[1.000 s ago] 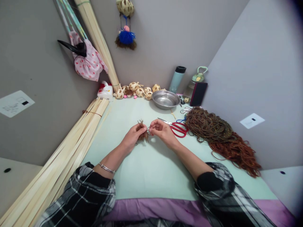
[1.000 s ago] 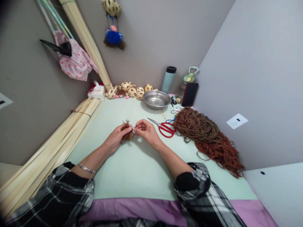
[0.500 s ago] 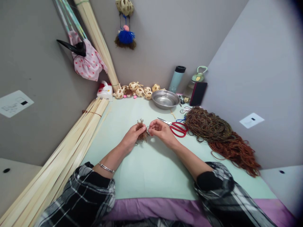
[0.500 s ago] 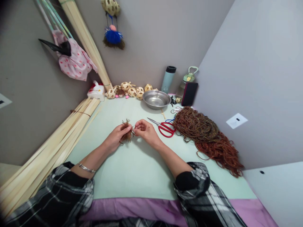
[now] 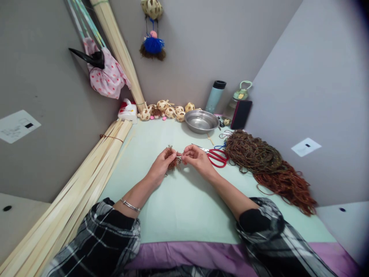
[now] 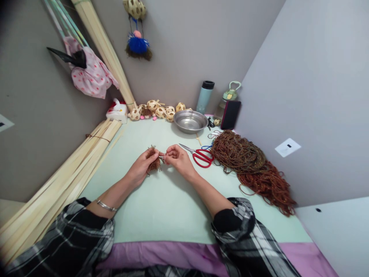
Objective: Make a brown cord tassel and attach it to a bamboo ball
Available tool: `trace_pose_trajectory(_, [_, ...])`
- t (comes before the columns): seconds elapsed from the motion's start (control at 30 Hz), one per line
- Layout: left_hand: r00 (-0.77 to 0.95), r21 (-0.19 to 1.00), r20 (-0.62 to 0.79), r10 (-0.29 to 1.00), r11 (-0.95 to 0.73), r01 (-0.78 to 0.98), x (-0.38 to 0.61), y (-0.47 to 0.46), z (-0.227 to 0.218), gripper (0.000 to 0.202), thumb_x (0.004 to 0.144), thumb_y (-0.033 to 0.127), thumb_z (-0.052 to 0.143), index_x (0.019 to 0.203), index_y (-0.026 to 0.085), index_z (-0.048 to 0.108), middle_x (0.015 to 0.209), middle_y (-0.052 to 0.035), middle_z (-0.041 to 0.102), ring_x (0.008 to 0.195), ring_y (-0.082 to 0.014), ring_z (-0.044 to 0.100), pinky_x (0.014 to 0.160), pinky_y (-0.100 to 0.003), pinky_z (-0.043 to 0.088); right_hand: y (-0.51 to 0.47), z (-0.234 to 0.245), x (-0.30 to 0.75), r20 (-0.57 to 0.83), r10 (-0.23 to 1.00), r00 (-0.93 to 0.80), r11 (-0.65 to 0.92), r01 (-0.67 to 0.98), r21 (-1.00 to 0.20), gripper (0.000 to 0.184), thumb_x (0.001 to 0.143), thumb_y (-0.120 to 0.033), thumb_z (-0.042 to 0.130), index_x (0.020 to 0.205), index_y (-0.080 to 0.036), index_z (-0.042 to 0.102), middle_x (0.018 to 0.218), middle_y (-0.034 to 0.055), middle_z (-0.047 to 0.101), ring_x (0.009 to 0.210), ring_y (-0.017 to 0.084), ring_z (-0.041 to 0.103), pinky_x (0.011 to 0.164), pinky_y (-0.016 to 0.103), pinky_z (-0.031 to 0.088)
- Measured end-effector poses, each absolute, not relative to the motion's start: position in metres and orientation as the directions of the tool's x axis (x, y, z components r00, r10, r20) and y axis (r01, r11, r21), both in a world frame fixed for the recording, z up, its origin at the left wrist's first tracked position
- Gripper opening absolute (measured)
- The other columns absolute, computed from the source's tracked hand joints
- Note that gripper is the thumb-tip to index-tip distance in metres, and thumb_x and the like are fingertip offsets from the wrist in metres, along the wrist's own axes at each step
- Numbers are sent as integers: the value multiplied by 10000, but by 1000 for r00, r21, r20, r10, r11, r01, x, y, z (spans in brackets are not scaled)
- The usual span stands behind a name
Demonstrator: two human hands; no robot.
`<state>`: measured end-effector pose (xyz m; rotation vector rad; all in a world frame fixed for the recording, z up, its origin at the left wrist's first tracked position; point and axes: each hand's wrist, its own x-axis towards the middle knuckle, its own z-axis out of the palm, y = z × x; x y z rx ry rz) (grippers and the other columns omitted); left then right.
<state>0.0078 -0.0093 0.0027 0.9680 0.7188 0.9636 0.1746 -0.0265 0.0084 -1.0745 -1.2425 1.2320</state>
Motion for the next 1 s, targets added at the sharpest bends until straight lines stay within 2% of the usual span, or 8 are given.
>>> trace_pose_trajectory(0.17, [382, 942, -103, 919, 213, -258, 9, -9, -1, 283, 761, 366, 754, 916, 173, 617, 845, -9, 617, 747, -104, 561, 675, -211, 421, -26, 9, 175, 96, 994, -54, 91, -86, -992, 385, 668, -361, 820, 845, -199, 519, 717, -34, 613, 597, 113, 590, 624, 279, 489])
trace_pose_trajectory(0.3, [459, 932, -122, 880, 261, -251, 6, -9, 0, 308, 706, 247, 765, 972, 184, 623, 871, -13, 638, 775, -122, 589, 703, -235, 434, -27, 9, 175, 100, 993, -57, 94, -92, -991, 398, 671, -381, 824, 852, -198, 520, 719, -33, 604, 615, 116, 591, 627, 280, 490])
trace_pose_trajectory(0.4, [483, 937, -104, 870, 249, -247, 6, -10, 1, 276, 692, 184, 730, 947, 187, 624, 870, -15, 650, 758, -122, 584, 682, -239, 422, -26, 8, 175, 98, 993, -63, 92, -88, -992, 399, 670, -381, 826, 855, -198, 524, 732, -28, 607, 617, 117, 591, 624, 280, 489])
trace_pose_trajectory(0.57, [444, 956, -111, 889, 217, -197, 7, -11, 2, 172, 761, 283, 696, 864, 176, 611, 773, -6, 613, 659, -102, 520, 614, -231, 385, -26, 7, 174, 95, 993, -70, 89, -89, -992, 386, 657, -349, 834, 851, -196, 538, 725, -31, 606, 602, 111, 590, 611, 271, 480])
trace_pose_trajectory(1.0, [458, 946, -189, 869, 286, -153, 8, -9, 1, 252, 729, 370, 702, 826, 153, 617, 702, -16, 616, 591, -106, 503, 579, -236, 375, -27, 7, 174, 74, 992, -107, 64, -95, -993, 352, 651, -274, 827, 854, -191, 552, 722, -28, 608, 616, 117, 599, 618, 269, 489])
